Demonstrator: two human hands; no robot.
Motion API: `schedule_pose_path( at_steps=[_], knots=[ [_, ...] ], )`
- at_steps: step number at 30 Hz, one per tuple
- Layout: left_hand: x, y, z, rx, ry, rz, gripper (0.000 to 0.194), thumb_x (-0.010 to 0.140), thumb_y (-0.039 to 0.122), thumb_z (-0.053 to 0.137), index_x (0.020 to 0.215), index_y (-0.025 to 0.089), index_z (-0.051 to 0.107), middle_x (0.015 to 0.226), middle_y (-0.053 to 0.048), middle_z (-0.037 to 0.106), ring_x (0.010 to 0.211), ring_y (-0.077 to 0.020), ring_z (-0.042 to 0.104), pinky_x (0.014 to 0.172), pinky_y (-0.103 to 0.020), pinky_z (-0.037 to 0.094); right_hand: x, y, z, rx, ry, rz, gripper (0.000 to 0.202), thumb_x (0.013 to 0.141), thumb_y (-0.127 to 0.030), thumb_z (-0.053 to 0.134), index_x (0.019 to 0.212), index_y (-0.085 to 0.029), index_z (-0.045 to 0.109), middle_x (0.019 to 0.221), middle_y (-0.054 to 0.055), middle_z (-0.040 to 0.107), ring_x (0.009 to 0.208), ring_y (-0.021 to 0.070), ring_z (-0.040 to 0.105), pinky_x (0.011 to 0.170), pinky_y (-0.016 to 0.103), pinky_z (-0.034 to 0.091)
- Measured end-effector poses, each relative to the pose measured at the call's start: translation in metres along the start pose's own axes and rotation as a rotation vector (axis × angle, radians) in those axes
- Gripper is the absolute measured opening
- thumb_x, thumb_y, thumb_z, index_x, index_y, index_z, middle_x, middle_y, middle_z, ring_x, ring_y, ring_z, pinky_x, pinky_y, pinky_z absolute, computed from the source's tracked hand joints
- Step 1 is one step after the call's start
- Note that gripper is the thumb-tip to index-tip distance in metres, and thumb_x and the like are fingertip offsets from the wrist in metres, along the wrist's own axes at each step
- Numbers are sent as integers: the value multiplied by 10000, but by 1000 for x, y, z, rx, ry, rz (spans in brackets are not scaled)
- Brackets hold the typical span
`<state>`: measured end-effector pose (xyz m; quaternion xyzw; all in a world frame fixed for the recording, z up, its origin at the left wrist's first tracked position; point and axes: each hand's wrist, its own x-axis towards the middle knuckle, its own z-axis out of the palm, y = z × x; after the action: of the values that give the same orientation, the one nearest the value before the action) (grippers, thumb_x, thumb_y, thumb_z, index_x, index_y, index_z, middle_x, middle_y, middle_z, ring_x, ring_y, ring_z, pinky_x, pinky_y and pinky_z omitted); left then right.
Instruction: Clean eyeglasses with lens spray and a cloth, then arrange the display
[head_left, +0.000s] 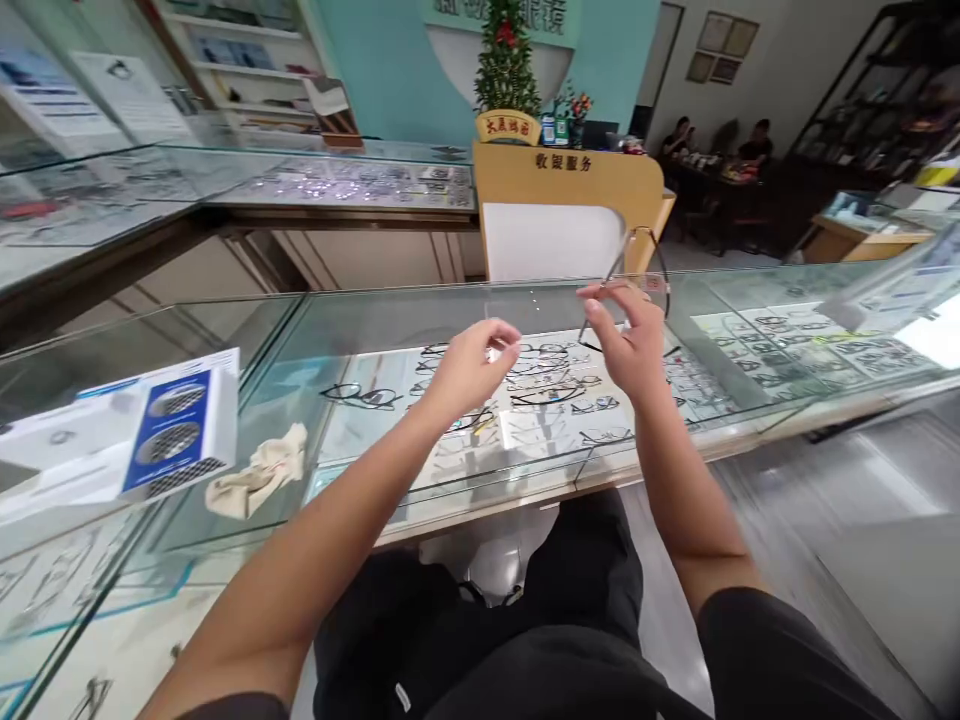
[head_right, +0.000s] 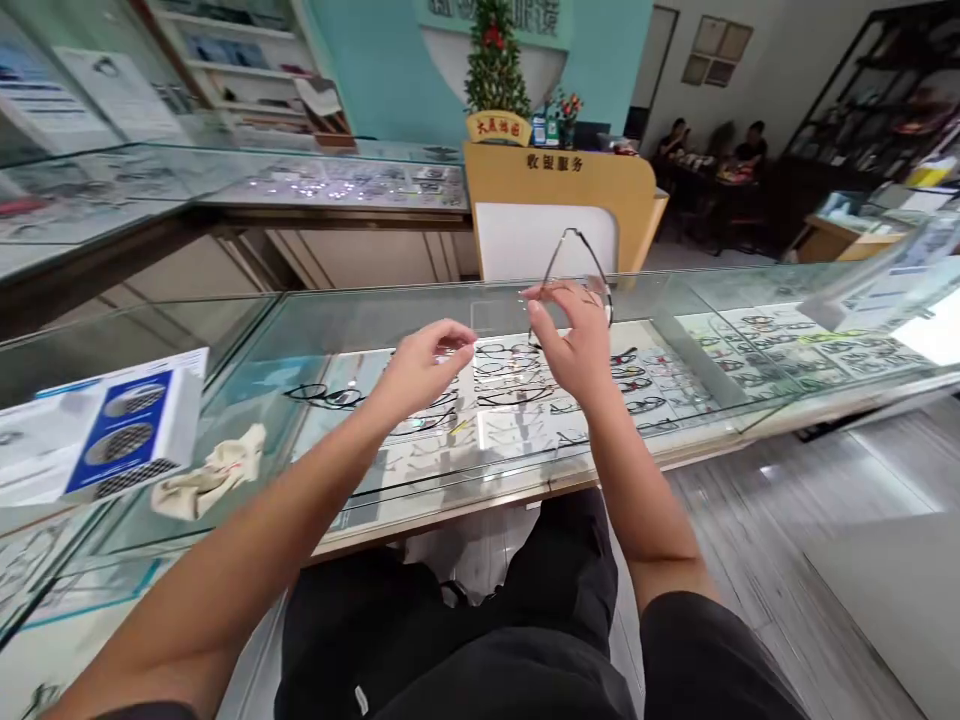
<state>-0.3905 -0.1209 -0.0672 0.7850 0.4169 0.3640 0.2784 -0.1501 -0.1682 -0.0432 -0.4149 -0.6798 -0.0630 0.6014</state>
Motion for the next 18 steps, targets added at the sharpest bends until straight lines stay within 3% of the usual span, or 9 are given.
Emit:
schedule_pose_path(
  at_steps=[3,6,8,10,12,14,16,18],
  knots=[
    [62,27,69,-12,-81,36,242,972,291,694,1201,226,734,1263,-85,796,1158,-256,742,1033,-392,548,-21,-12,-69,-82,50,41,171,1082,-380,679,1029,-278,805,1091,53,864,1049,280,791,1001,468,555],
    [116,50,143,-13,-130,-119,606,917,329,810,1476,198,617,1604,-169,618,1417,-311,652,1161,-403,504,-51,-24,-125,-156,71,135,155,1075,-368,692,1026,-276,807,1095,52,869,1047,278,796,990,463,549],
    [139,60,185,-12,-142,-163,805,874,318,857,1583,153,514,1711,-244,491,1580,-354,523,1233,-415,452,-71,-32,-153,-203,87,210,154,1070,-374,701,1022,-278,811,1100,50,871,1052,278,796,990,463,547],
    [151,66,216,-10,-174,-188,820,849,274,868,1573,133,509,1686,-279,511,1605,-392,494,1256,-452,425,-88,-41,-173,-247,98,274,156,1068,-381,704,1019,-282,815,1105,48,871,1063,279,792,1007,470,545],
    [156,67,236,-12,-218,-205,664,849,213,836,1463,145,591,1567,-279,626,1533,-429,566,1232,-513,431,-100,-47,-185,-268,102,319,161,1070,-384,698,1021,-285,814,1110,49,869,1075,281,788,1018,478,546],
    [155,66,243,-24,-243,-210,468,873,171,781,1321,162,649,1450,-270,704,1464,-450,618,1206,-560,433,-105,-51,-189,-265,91,341,162,1072,-385,691,1029,-285,811,1119,57,868,1081,283,783,1014,482,551],
    [153,64,241,-56,-241,-193,336,910,173,743,1232,176,649,1400,-262,729,1444,-446,630,1198,-572,430,-104,-50,-186,-256,66,339,167,1074,-384,685,1039,-281,812,1127,67,867,1091,287,778,1015,488,552],
    [150,60,227,-115,-234,-156,289,955,223,730,1216,186,610,1373,-247,742,1380,-410,671,1162,-544,465,-99,-45,-177,-250,35,316,175,1076,-383,676,1044,-282,816,1127,71,867,1091,291,776,1034,501,542]
  ],
)
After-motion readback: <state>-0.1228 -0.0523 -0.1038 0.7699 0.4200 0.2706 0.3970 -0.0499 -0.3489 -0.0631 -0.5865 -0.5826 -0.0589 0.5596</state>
